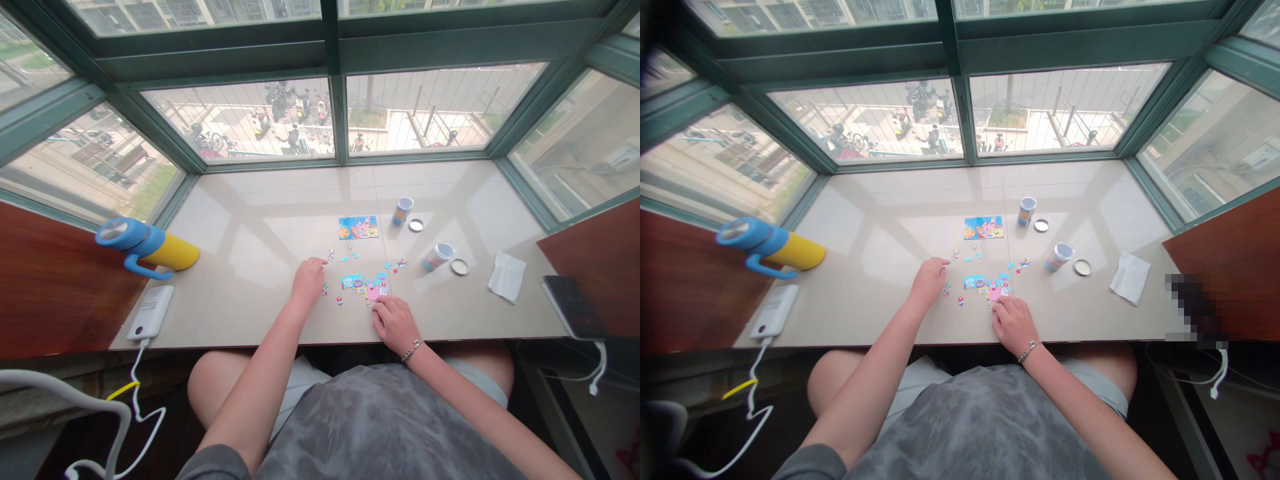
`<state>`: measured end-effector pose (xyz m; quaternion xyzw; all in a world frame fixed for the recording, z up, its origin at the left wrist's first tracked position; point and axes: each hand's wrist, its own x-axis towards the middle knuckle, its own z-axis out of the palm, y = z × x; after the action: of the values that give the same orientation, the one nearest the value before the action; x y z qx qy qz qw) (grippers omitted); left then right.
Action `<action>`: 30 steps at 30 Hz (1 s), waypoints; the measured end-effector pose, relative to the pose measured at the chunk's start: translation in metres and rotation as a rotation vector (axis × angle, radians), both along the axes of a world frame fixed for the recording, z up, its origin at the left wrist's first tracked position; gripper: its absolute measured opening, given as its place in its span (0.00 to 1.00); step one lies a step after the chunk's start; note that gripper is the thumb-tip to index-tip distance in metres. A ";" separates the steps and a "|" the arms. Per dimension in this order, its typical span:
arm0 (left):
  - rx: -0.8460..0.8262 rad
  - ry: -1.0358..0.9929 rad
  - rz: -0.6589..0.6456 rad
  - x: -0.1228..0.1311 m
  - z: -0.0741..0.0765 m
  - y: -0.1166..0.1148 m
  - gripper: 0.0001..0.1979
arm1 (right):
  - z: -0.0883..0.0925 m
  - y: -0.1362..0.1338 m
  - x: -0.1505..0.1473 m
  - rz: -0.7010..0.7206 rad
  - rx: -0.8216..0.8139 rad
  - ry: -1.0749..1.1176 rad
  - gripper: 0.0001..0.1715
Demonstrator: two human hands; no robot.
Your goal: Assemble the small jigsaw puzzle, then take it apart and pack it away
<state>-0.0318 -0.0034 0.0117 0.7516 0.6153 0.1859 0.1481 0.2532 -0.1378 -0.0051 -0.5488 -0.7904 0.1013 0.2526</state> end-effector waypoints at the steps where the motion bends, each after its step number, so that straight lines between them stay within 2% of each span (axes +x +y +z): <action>1: -0.005 0.026 -0.013 0.004 -0.001 0.008 0.18 | 0.000 0.000 0.000 -0.001 0.001 -0.002 0.09; 3: -0.025 0.085 -0.046 0.009 -0.002 0.022 0.21 | 0.001 0.000 0.000 -0.003 0.000 -0.004 0.10; 6: -0.056 0.175 -0.099 0.013 -0.002 0.030 0.21 | 0.001 0.000 0.000 -0.006 -0.006 -0.006 0.09; 12: -0.052 0.271 -0.154 0.017 0.003 0.015 0.10 | 0.002 0.001 0.001 -0.005 -0.018 -0.004 0.08; 17: -0.129 0.181 -0.112 0.016 0.005 0.003 0.11 | 0.001 0.001 0.001 -0.004 -0.032 -0.016 0.08; 22: -0.130 0.050 -0.062 0.004 0.006 -0.001 0.14 | 0.001 0.001 0.001 -0.006 -0.030 -0.015 0.08; 26: -0.119 0.051 -0.097 -0.002 0.005 -0.001 0.13 | 0.001 0.001 0.001 -0.007 -0.016 -0.007 0.09; 30: -0.129 0.117 -0.100 0.003 0.002 0.001 0.07 | 0.002 0.001 0.001 -0.012 -0.006 -0.009 0.10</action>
<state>-0.0287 -0.0021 0.0133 0.7797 0.5955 0.0940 0.1691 0.2537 -0.1365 -0.0026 -0.5548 -0.7878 0.0995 0.2483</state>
